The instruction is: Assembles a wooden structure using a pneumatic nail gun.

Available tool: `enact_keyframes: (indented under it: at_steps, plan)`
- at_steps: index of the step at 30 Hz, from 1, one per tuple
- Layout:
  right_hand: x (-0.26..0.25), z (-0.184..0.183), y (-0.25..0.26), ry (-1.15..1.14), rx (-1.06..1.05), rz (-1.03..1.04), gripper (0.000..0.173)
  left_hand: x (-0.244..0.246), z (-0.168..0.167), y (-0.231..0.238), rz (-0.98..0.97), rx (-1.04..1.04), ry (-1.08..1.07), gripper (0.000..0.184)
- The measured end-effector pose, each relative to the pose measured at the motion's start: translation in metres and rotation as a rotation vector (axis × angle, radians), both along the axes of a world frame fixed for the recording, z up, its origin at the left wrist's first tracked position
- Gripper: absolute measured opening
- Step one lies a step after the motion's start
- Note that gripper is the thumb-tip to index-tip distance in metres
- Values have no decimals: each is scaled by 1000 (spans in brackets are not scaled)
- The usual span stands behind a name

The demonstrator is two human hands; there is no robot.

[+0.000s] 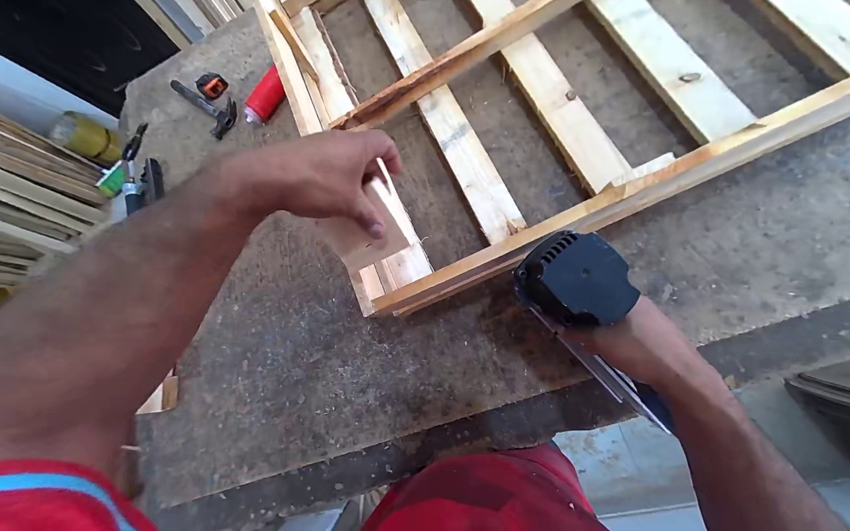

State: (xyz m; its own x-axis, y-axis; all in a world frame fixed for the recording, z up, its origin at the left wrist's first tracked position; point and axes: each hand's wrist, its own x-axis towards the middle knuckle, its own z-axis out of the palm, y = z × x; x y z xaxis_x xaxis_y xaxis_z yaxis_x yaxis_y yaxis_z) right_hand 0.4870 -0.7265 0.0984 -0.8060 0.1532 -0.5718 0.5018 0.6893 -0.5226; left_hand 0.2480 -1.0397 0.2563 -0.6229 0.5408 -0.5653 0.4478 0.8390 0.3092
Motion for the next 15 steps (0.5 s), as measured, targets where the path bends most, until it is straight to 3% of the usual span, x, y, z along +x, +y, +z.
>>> enact_keyframes:
  at_steps: [4, 6, 8, 11, 15]
  plan:
    - [0, 4, -3, -20, 15, 0, 28, -2, -61, -3, 58, 181, -286, 27]
    - [-1, 7, -4, -41, 35, -8, 29, 2, -85, -12, 72, 261, -374, 21]
    - [-1, 10, -5, -55, 49, -12, 31, 7, -97, -21, 21, 298, -335, 28]
    - [0, 6, -3, -15, 23, -11, 30, 26, -113, -27, -76, 273, -12, 46]
    - [0, -3, 2, 18, -12, -4, 32, 46, -115, -22, -25, 120, 275, 60]
